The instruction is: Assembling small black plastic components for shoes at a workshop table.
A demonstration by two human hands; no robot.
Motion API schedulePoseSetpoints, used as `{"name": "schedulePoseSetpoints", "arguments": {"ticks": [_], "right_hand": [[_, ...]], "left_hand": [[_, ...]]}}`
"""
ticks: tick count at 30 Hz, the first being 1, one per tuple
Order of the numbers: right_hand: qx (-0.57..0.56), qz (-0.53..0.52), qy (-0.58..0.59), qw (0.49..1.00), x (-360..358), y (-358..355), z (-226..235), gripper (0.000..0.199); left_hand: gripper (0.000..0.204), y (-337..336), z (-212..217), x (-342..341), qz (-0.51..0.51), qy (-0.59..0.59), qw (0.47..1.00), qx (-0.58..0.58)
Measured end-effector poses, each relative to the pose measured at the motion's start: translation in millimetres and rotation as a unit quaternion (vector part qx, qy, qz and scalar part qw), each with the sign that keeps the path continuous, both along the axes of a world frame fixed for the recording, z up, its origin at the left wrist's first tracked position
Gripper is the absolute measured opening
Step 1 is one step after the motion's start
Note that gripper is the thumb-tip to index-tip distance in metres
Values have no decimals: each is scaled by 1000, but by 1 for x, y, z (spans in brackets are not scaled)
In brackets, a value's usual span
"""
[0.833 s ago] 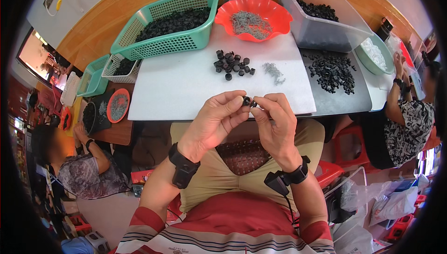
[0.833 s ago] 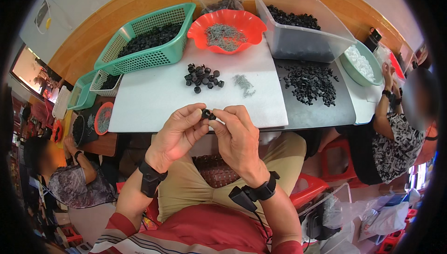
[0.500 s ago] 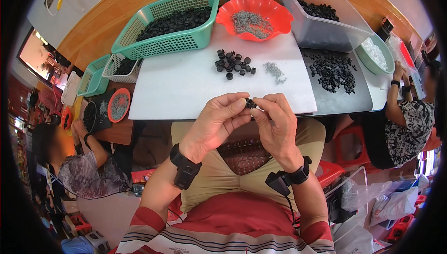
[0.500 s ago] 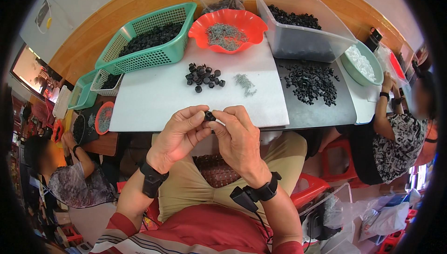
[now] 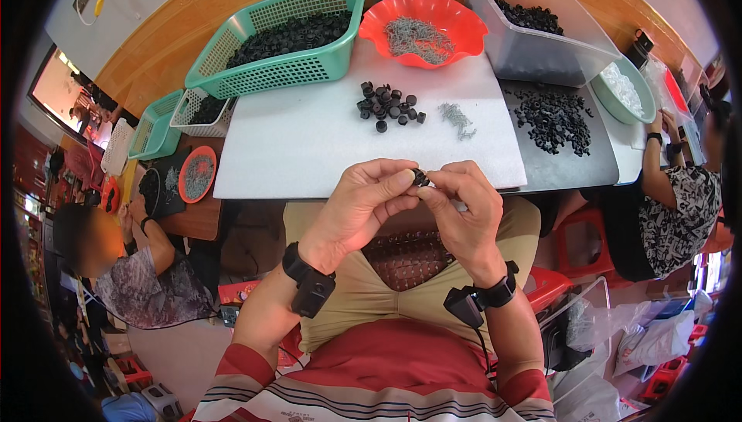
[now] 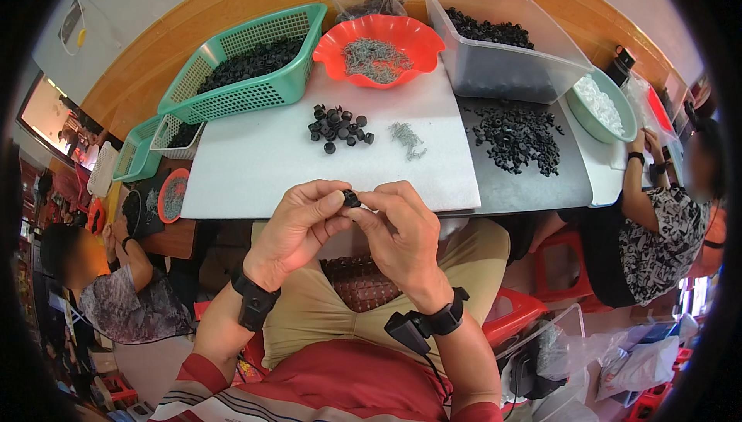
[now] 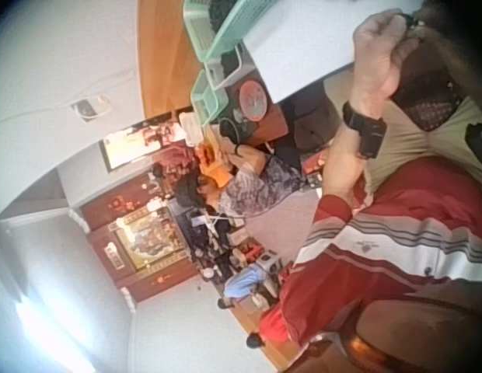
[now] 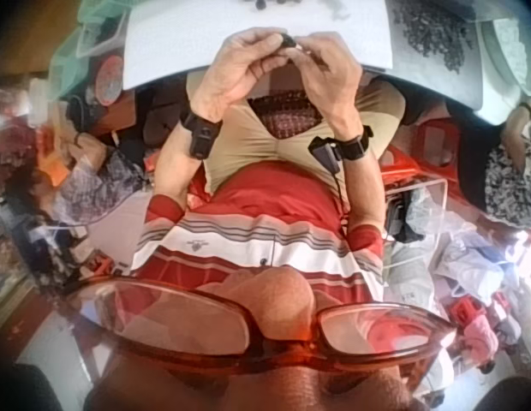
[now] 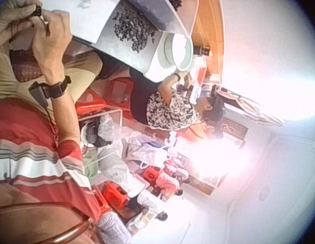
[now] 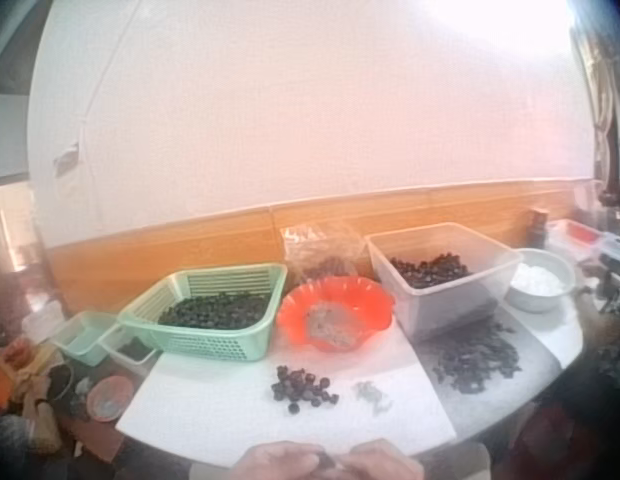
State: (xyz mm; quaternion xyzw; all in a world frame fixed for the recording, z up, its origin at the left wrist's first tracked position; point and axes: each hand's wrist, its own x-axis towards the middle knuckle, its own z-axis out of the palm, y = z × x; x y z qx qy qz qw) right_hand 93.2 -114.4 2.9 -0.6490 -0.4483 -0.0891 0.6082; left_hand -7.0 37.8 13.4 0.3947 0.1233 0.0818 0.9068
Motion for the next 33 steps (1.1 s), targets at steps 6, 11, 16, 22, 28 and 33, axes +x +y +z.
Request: {"name": "schedulePoseSetpoints", "arguments": {"ticks": [6, 11, 16, 22, 28, 33], "right_hand": [[7, -25, -50, 998, 0, 0, -1, 21], [9, -33, -90, 995, 2, 0, -4, 24], [22, -37, -128, 991, 3, 0, -6, 29], [22, -40, -138, 989, 2, -1, -7, 29], [24, -35, -140, 989, 3, -1, -9, 29], [15, -38, -140, 989, 3, -1, -7, 28]], "left_hand": [[19, -3, -2, 0, 7, 4, 1000, 1], [18, -7, -2, 0, 18, -1, 1000, 13], [17, -10, -4, 0, 27, -9, 999, 31], [18, -14, -4, 0, 35, -5, 998, 42], [20, -16, -6, 1, 42, -9, 998, 49], [21, -17, -3, 1, 37, -6, 998, 52]]}}
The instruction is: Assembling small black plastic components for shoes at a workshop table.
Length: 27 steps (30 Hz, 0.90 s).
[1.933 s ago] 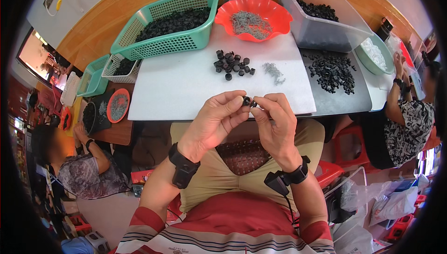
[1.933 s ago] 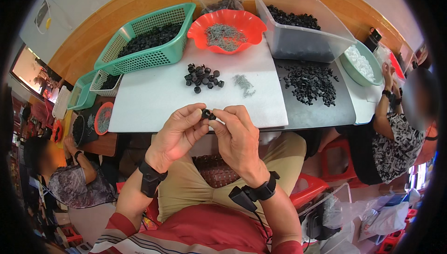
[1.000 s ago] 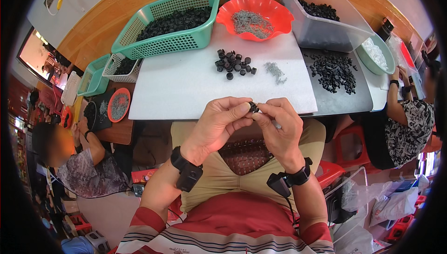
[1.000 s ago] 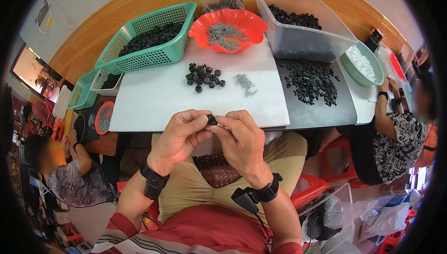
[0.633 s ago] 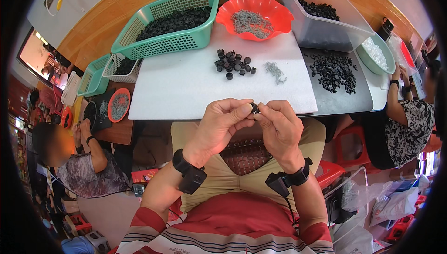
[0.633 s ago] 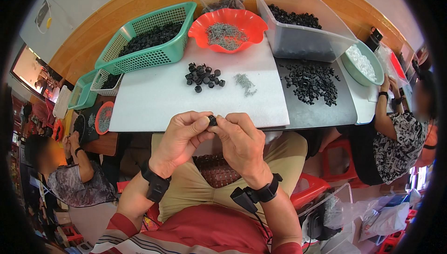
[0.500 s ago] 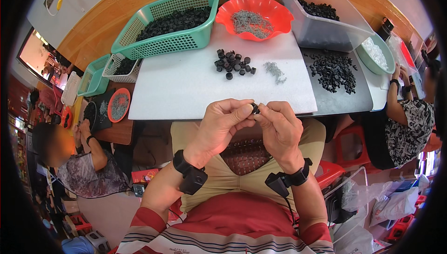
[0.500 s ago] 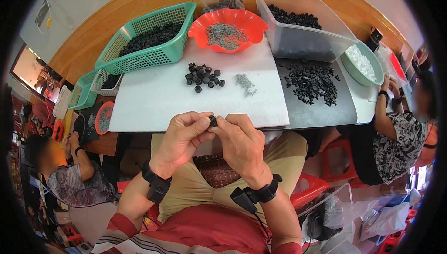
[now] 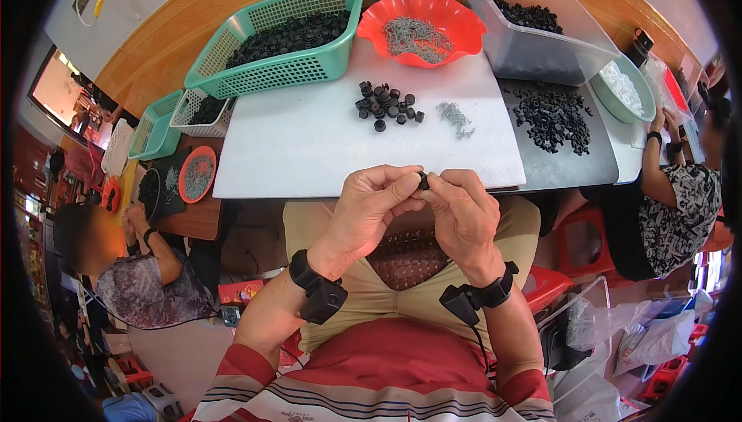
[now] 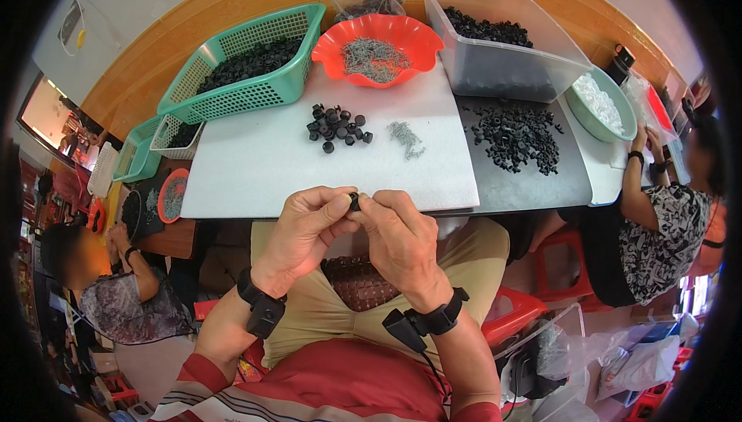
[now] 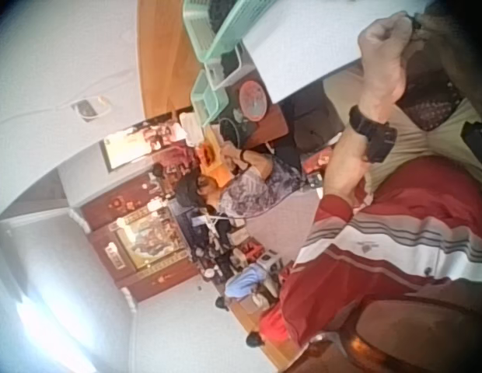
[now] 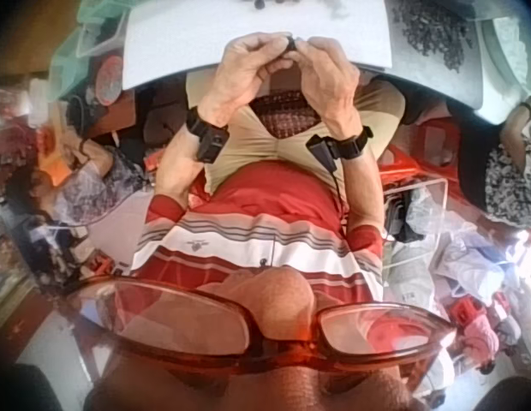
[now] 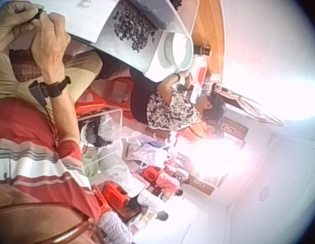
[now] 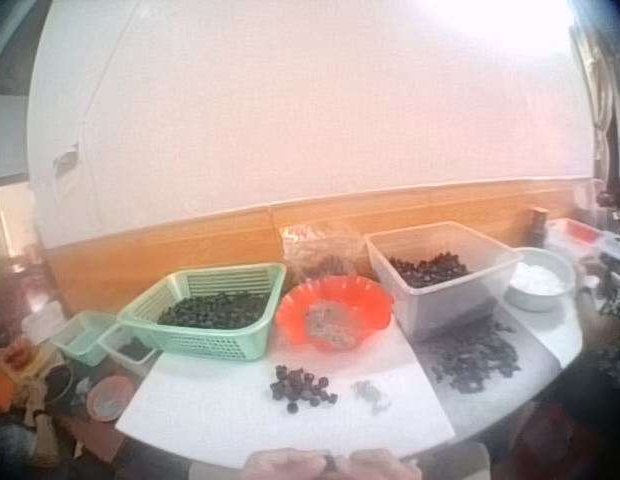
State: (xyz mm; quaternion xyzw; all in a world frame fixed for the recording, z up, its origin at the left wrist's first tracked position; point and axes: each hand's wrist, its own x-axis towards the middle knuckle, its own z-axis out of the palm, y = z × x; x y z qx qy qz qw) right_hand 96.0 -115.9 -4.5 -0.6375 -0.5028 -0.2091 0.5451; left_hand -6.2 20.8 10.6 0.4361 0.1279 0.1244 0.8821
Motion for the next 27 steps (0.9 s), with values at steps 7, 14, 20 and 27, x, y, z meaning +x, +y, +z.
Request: {"name": "schedulePoseSetpoints", "arguments": {"ticks": [7, 14, 20, 27], "right_hand": [[-21, 3, 22, 1000, 1, -3, 1, 28], [-22, 22, 30, 999, 3, -6, -1, 28], [-32, 40, 62, 997, 3, -8, -2, 25], [-55, 51, 85, 994, 6, -10, -2, 25]], "left_hand": [[21, 2, 0, -1, -6, 14, 999, 52], [19, 7, 2, -2, -27, 13, 993, 114], [18, 2, 2, -1, -42, 23, 993, 105], [17, 1, 2, -1, -27, 24, 990, 135]]}}
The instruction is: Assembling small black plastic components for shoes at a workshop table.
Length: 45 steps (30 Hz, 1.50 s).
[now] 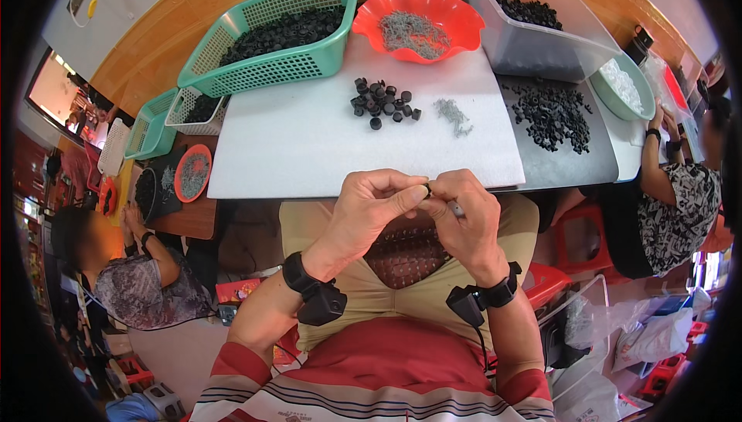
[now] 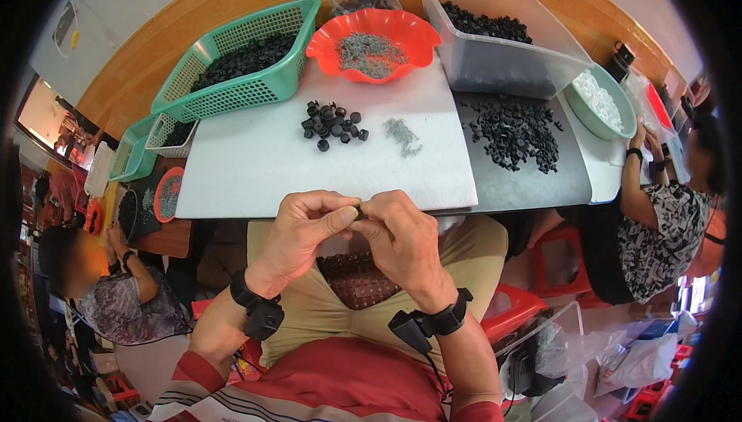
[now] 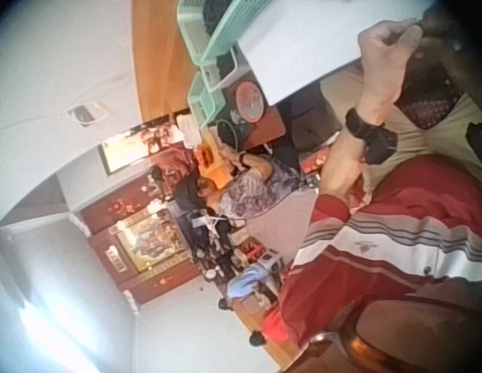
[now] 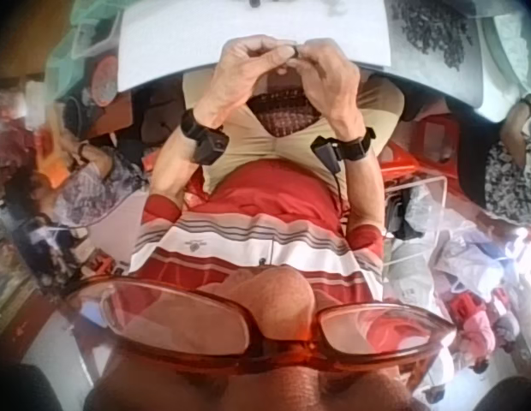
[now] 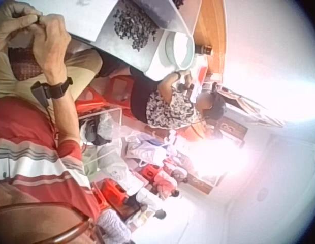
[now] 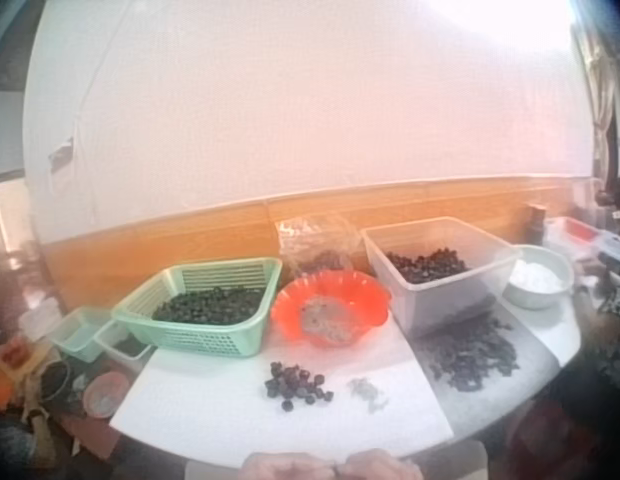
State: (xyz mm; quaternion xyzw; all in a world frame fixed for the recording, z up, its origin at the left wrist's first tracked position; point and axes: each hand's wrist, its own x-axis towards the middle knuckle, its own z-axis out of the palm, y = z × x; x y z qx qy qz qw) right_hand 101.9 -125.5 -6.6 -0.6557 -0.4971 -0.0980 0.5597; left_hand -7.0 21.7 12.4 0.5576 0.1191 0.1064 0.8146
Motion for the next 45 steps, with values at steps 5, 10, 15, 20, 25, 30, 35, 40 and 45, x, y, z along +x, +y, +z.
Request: {"name": "schedulePoseSetpoints", "arguments": {"ticks": [5, 10, 15, 20, 25, 30, 35, 40, 45], "right_hand": [[-21, 24, 51, 998, -2, 0, 6, 35], [-82, 52, 28, 995, 1, -2, 14, 39], [-111, 83, 57, 989, 1, -1, 19, 30], [-110, 79, 49, 990, 2, 2, 16, 26], [-111, 84, 49, 989, 2, 4, 20, 25], [-124, 84, 68, 986, 2, 8, 27, 29], [-80, 60, 132, 986, 17, 15, 10, 28], [-72, 53, 192, 977, 23, 20, 6, 23], [-111, 37, 194, 974, 23, 18, 7, 20]], "left_hand": [[15, 4, -1, -2, 8, -11, 1000, -3], [28, 7, 5, -4, 11, 5, 1000, -2], [30, 8, 14, -6, -3, 27, 1000, -2], [29, 13, 10, -7, -25, 31, 999, 30], [25, 16, 10, -8, -23, 28, 999, 40], [21, 23, 6, -7, 14, -3, 997, 82], [16, 40, 10, -6, 86, 3, 981, 174], [14, 56, 3, -3, 164, -9, 930, 330], [14, 62, -7, 0, 176, -3, 908, 381]]}}
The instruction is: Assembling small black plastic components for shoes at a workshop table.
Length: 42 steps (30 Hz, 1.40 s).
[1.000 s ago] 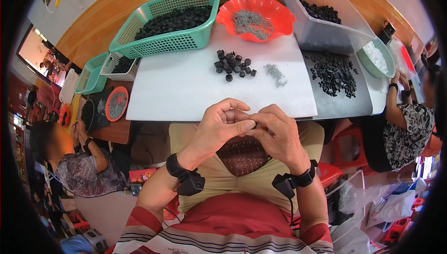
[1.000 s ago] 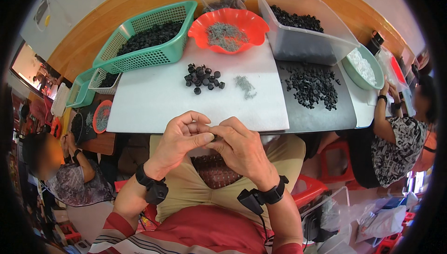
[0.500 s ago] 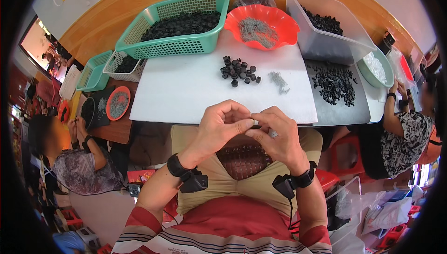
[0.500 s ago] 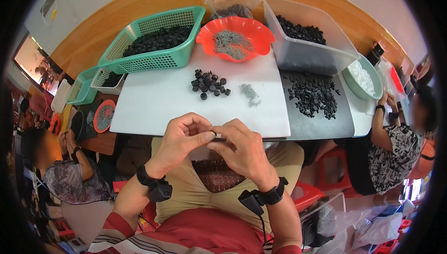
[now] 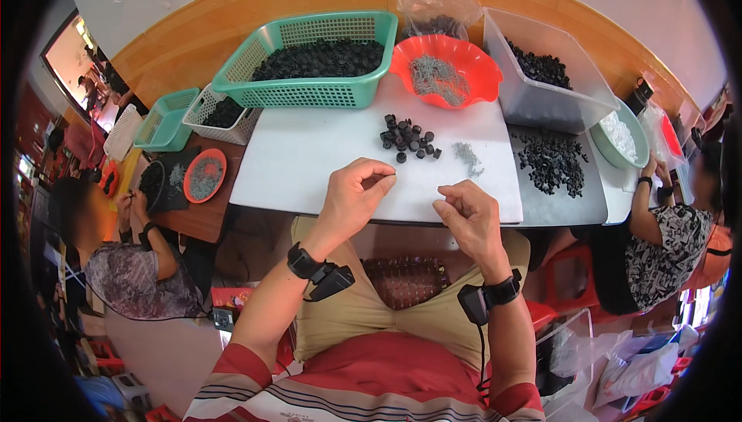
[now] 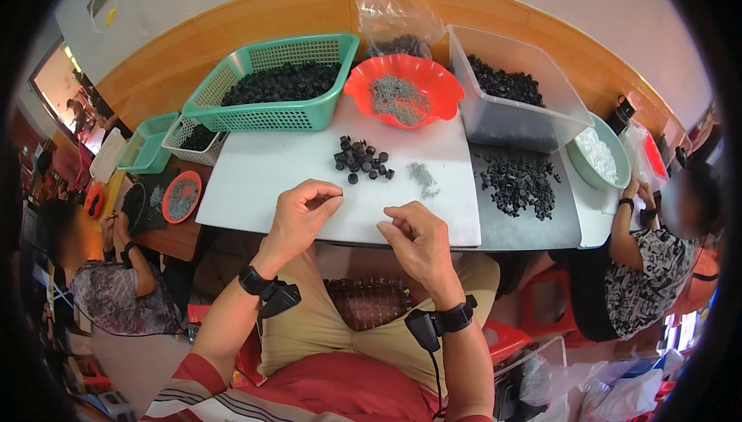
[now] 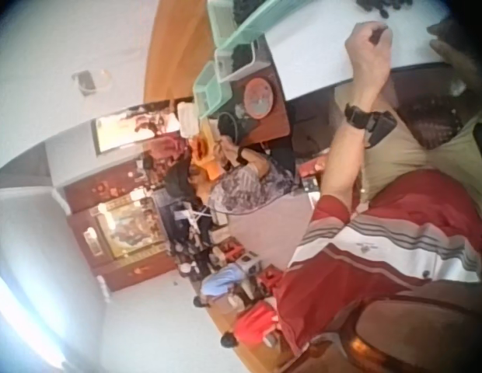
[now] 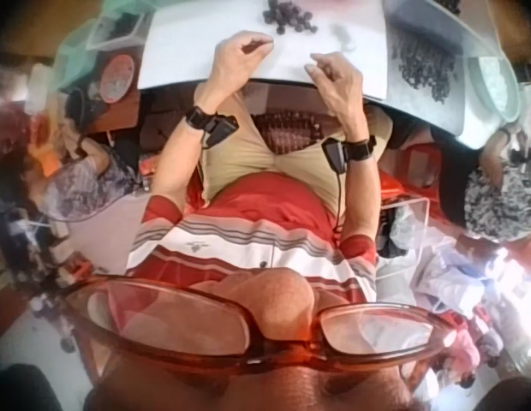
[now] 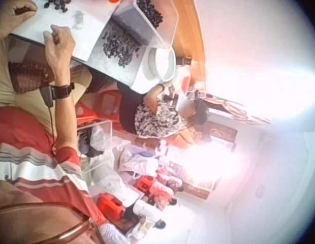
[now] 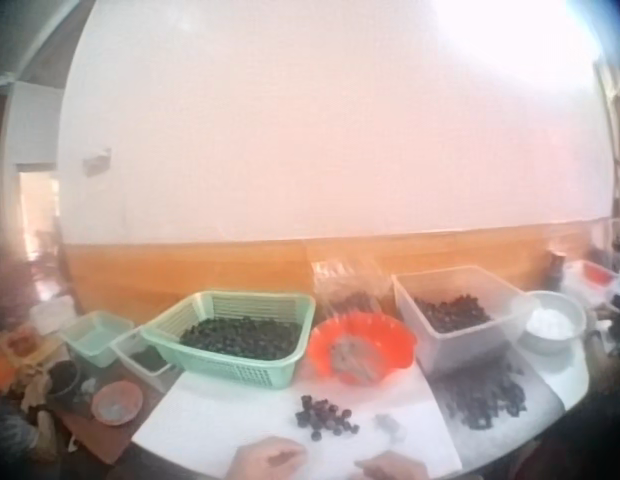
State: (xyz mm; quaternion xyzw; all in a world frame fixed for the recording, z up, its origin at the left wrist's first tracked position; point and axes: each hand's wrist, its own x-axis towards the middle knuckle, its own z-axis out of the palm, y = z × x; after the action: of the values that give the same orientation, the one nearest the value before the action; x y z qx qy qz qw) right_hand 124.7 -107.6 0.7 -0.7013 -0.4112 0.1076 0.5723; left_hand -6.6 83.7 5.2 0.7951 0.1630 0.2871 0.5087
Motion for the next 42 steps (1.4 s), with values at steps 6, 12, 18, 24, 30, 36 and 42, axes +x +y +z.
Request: {"name": "schedulePoseSetpoints", "arguments": {"ticks": [6, 12, 18, 24, 30, 36, 42], "right_hand": [[-10, 1, 25, 1000, 0, -1, -2, 19], [-19, -3, 36, 999, -2, 0, -2, 19], [-11, -1, 39, 999, 1, 2, -8, 17], [-15, 1, 42, 999, 0, 1, -4, 18], [-22, -6, 59, 998, 2, 2, -9, 17], [-25, 0, 67, 997, 2, 2, -5, 17], [-26, -2, 72, 997, 0, 2, -3, 17]], "left_hand": [[15, 1, -1, -1, 3, 0, 999, -33], [16, -2, -3, -2, 13, -12, 1000, -21], [16, -5, 1, -4, 24, -17, 999, -18], [19, -4, 2, -4, 31, 18, 999, -11], [21, -2, 0, -4, 33, 13, 999, -20], [22, 0, -2, -3, 31, 14, 999, -30], [23, 0, -2, -3, 34, 7, 999, -42]]}}
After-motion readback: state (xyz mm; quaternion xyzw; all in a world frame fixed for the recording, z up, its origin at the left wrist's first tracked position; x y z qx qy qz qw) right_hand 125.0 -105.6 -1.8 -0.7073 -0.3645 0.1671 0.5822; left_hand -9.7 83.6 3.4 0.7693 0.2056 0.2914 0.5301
